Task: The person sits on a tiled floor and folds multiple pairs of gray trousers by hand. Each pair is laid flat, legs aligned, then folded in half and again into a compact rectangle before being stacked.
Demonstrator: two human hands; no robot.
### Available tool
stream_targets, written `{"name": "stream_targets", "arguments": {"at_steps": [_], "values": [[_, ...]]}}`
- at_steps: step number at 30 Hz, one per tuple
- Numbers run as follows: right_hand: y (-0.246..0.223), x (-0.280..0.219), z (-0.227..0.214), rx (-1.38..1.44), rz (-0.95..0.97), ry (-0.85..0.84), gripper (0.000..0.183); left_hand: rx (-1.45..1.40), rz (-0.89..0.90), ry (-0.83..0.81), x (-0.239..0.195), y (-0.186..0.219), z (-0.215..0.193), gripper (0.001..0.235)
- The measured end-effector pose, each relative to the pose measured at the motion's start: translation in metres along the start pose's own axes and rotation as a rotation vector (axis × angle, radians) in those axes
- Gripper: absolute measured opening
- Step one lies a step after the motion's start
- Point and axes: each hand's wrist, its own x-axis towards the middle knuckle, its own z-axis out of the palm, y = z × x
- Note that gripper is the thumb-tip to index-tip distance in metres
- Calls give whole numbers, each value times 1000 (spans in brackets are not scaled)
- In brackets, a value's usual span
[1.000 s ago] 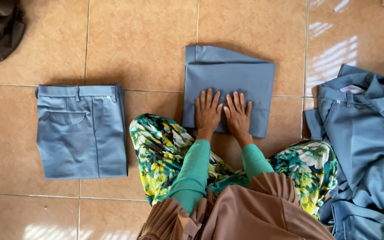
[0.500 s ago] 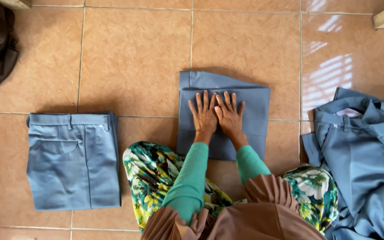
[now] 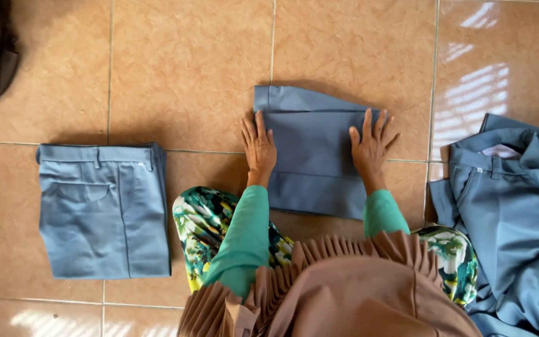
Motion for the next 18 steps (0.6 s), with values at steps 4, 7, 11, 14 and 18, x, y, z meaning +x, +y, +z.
{"name": "stream_targets", "arguments": {"at_steps": [4,7,11,14,18], "values": [[-28,-67,-17,71,-75,-40,62,-165,-114,-96,-47,-5,-20,67],[-22,-106,-11,86,-93,-73,59,-218,-241,-172,-77,-1,-35,79],[-6,-113,-16,68,-105,-38,55,-211,-358,-247,-94,-5,-43,89],[-7,-111,-27,98,-90,-52,59,-283,-450,-250,-88,-26,-13,96],[-22,-138,-58,184,-134,-227,90,-232,-479,-310,-73,-93,91,76]]}}
